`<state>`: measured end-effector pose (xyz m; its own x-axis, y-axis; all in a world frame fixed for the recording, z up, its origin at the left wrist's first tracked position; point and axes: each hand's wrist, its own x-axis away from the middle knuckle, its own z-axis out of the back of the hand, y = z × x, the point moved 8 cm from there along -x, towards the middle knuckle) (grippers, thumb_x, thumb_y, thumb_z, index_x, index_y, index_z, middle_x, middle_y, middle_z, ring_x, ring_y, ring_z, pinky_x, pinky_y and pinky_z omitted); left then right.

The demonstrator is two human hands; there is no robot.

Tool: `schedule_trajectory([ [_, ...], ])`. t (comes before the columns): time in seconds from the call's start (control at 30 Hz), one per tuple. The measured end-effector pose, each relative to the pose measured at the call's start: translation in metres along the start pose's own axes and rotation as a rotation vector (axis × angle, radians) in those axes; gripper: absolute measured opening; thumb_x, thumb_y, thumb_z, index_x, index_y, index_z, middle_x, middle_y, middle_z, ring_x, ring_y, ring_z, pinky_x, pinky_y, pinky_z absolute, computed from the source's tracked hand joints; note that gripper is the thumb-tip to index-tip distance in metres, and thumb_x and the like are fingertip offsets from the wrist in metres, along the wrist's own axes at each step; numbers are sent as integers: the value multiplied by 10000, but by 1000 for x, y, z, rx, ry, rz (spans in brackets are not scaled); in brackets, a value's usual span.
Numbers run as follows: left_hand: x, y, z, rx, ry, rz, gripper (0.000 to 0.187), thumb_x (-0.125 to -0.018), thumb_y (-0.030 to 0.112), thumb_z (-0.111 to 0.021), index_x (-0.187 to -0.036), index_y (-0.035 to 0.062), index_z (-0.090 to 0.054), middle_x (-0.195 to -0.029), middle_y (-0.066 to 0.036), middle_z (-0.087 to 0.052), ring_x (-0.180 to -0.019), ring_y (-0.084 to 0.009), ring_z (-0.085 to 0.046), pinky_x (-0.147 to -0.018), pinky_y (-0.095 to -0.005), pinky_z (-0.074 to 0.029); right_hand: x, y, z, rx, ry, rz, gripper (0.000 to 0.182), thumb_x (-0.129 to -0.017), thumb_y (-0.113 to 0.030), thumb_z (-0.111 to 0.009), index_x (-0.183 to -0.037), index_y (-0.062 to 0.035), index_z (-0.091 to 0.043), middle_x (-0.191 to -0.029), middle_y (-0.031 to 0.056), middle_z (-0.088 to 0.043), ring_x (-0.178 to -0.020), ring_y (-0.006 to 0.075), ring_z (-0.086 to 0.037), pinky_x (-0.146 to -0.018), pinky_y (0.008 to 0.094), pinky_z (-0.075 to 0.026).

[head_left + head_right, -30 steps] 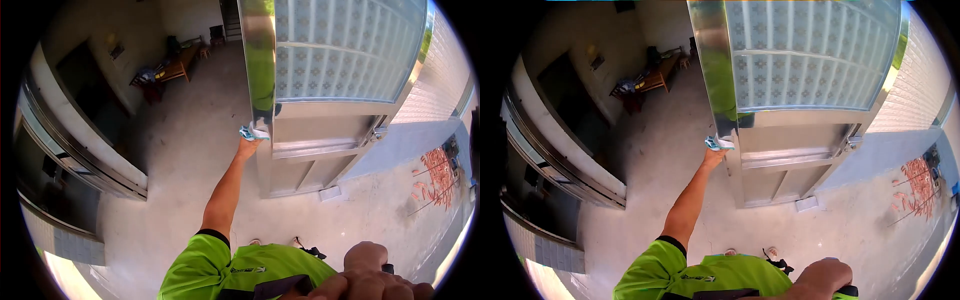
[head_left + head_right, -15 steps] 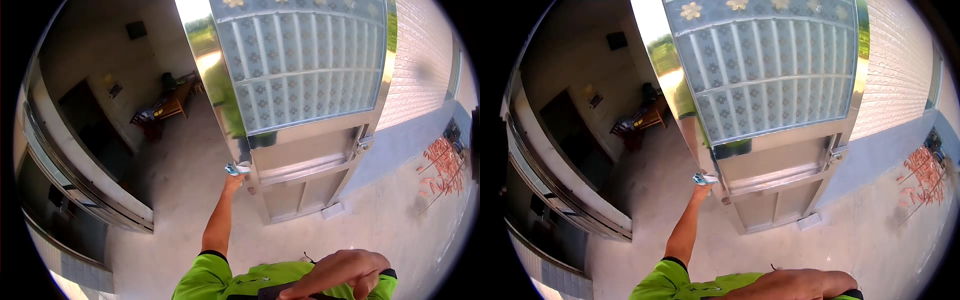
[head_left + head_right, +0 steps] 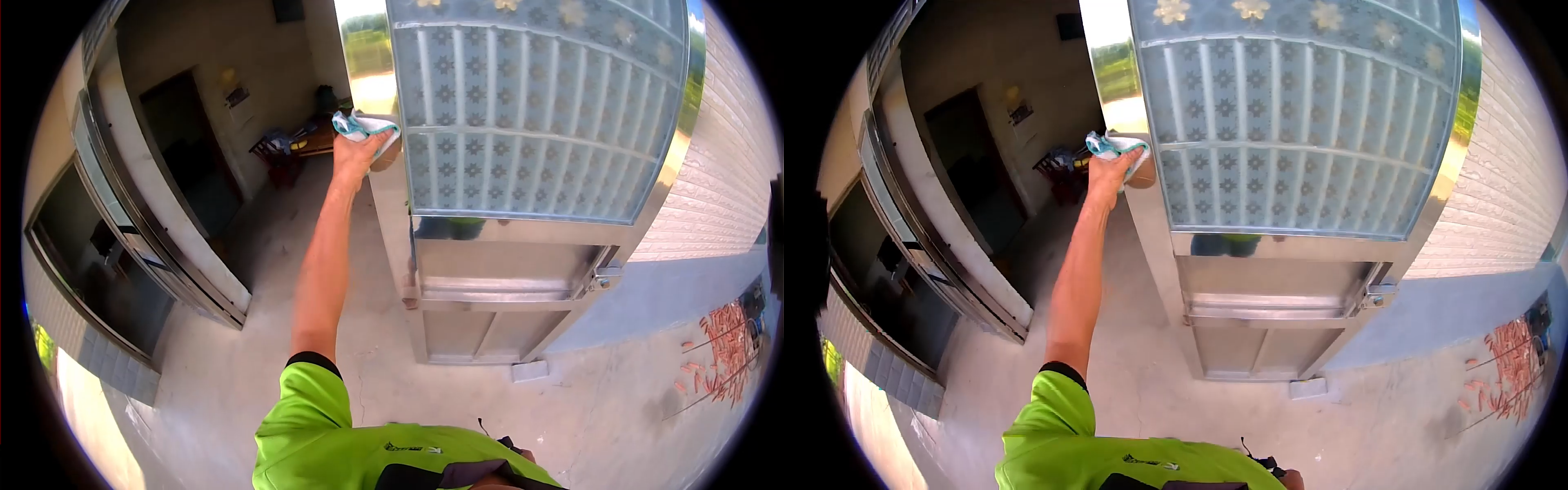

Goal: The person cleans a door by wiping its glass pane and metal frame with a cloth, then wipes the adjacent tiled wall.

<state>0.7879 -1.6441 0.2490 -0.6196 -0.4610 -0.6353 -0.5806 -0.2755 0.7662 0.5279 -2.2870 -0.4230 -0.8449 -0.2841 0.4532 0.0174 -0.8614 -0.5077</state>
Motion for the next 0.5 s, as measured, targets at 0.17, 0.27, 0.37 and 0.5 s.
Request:
schedule_trajectory([
  [0.17, -68, 89, -11, 16, 101, -180, 354, -780, 276, -865, -953, 30, -679, -796, -23, -668, -573, -94, -589, -446, -254, -430, -27, 5, -28, 176, -100, 146, 270, -765, -358, -674, -674, -104, -669, -690, 137, -677, -701, 309, -694, -619, 420, -533],
  [0.27, -66, 70, -7, 19, 95, -59, 360, -783, 287, -863, -965, 38, -677, -797, -21, -668, -586, -92, -591, -470, -250, -441, -53, 15, -29, 278, -104, 196, 277, -757, -368, -680, -667, -106, -666, -686, 133, -677, -699, 312, -691, -615, 424, -531],
  [0.37, -46, 45, -3, 28, 26, -131, 364, -798, 283, -852, -1026, 64, -671, -870, 20, -676, -678, -67, -598, -515, -234, -447, -94, 33, -36, 423, -66, 278, 285, -750, -378, -685, -661, -109, -663, -682, 128, -676, -698, 314, -688, -612, 427, -529],
  [0.5, 18, -41, 5, 121, -142, -23, 381, -809, 139, -824, -1119, 14, -641, -1044, -41, -696, -945, -136, -664, -835, -292, -544, -133, 21, -16, 586, 2, 337, 290, -741, -389, -691, -667, -110, -660, -692, 108, -684, -708, 304, -689, -609, 426, -529],
])
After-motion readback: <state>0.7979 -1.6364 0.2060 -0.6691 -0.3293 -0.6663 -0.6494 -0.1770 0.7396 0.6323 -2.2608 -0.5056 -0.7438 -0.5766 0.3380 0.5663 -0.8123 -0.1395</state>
